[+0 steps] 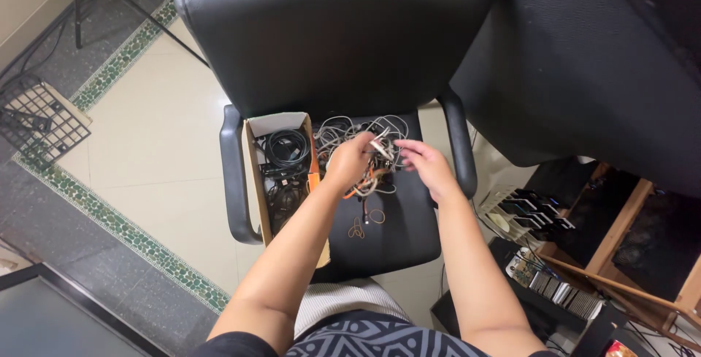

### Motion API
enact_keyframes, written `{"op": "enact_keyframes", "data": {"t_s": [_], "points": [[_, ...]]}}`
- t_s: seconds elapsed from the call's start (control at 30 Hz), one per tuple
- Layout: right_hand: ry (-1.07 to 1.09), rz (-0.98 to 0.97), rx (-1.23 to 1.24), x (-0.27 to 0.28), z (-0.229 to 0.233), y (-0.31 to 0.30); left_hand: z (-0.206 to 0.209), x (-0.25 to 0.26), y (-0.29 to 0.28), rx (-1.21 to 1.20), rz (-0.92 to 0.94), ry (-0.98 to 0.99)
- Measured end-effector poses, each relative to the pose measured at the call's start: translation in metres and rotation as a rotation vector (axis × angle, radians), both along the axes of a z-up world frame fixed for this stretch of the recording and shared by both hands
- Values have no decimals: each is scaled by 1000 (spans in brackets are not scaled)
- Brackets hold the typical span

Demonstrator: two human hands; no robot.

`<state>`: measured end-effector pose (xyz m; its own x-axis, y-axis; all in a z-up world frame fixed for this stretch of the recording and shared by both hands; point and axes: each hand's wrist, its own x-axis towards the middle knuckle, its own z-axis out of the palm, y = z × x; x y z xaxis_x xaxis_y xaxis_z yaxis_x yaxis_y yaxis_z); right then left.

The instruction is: Organizing and untangling various electronic cables from a box.

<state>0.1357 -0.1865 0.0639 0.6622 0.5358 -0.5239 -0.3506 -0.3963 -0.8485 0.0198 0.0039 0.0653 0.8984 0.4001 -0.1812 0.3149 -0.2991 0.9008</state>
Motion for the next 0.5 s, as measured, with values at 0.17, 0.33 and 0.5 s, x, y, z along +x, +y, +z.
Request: {"op": "enact_keyframes", "data": {"t_s": [0.17, 0.33, 0.5], "points": [[-236, 135, -174, -3, -127, -53, 80, 22, -10, -253, -73, -34], [-652, 138, -279, -35, -100, -18, 129, 35, -12, -563, -92, 11], [-841, 158, -170, -17, -68, -18, 119, 39, 4, -116, -163, -130]]}}
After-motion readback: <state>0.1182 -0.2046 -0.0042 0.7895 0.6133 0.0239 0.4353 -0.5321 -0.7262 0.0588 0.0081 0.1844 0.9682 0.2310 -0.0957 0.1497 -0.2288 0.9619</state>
